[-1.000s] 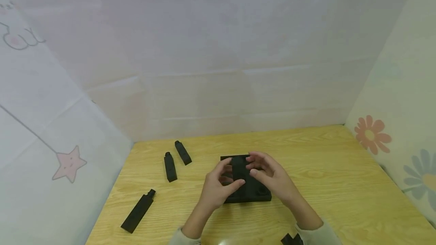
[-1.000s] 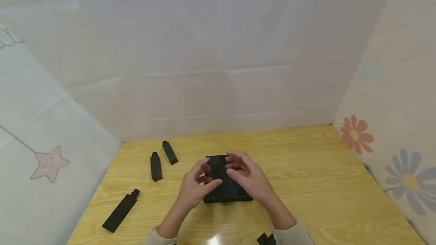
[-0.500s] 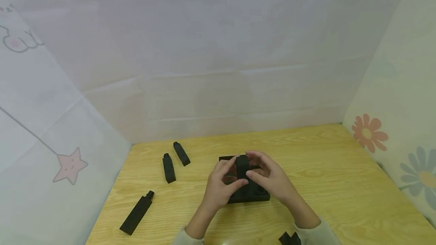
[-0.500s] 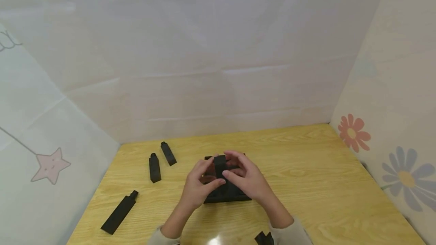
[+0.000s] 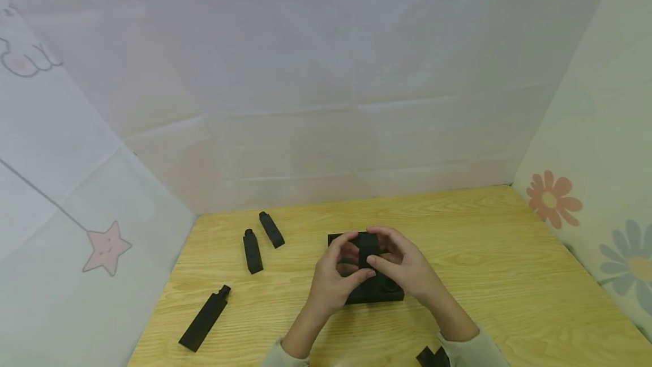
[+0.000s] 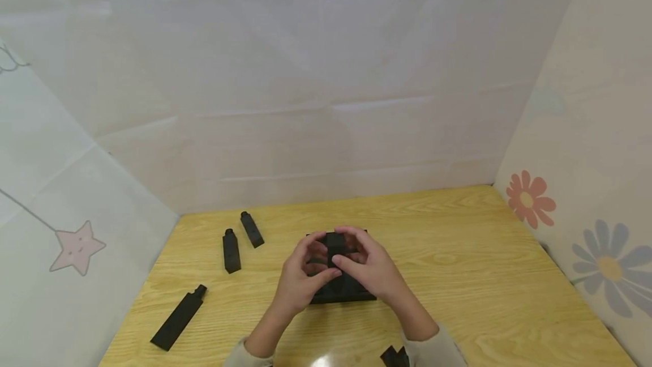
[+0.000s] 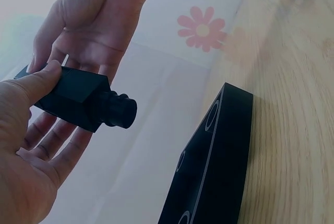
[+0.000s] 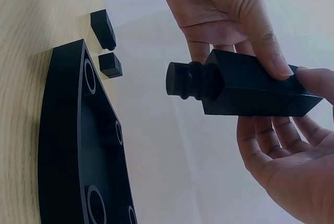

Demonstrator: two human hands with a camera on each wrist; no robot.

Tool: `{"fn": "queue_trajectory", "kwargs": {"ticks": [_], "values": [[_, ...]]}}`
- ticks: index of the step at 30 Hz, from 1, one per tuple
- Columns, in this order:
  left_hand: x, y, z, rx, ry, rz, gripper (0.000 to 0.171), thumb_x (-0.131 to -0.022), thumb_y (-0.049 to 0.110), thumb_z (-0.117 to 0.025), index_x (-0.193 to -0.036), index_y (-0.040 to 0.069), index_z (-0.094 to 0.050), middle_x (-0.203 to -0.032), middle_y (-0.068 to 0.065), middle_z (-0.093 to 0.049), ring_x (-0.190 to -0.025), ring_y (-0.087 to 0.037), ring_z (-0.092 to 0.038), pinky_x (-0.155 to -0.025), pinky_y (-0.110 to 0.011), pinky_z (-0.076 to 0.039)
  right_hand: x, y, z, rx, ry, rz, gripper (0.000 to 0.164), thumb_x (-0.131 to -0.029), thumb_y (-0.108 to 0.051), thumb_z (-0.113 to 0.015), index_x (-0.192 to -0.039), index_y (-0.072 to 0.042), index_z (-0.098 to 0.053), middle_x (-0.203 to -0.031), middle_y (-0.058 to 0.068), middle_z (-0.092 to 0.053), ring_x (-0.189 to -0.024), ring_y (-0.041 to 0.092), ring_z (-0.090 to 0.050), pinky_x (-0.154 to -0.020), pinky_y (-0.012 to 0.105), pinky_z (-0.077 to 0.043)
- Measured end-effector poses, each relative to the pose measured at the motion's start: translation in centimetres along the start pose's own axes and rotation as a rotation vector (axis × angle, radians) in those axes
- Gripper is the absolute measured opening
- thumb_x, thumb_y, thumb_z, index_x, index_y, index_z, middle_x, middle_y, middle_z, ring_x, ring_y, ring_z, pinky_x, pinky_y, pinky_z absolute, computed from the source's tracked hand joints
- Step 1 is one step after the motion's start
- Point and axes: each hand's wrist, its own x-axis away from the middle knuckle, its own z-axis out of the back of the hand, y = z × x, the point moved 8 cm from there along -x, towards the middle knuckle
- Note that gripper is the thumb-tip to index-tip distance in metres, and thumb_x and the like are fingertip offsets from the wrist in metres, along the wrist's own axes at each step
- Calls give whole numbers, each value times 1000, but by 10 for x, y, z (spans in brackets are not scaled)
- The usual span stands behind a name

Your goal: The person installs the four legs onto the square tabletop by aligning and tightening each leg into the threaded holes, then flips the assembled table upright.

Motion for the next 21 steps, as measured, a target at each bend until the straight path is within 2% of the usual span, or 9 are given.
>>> {"fn": "queue_trajectory", "kwargs": {"ticks": [9,14,21], "values": [[0,-3,4,-26,-54,21,59,-88,19,-81,-139,16,-52,-116,-4,-62,-101,-21,-66,-83,-36,-61,0,-2,10,77,37,-38,48,-98,-13,-68,-141,-5,-49,-125,17,-59,-112,27,-60,-93,28,-55],[2,-9,14,-86,-83,33,50,-90,22,-79,-134,14,-57,-114,-9,-63,-99,-22,-67,-83,-35,-60,-2,-10,21,128,71,-30,46,-98,-15,-69,-140,-9,-52,-128,14,-60,-114,23,-60,-93,27,-55],[5,-24,30,-181,-96,56,40,-93,16,-76,-129,11,-60,-113,-15,-63,-102,-22,-63,-80,-35,-61,-6,-17,34,190,91,-34,45,-98,-18,-69,-139,-11,-53,-131,9,-59,-117,20,-59,-94,26,-54]]}}
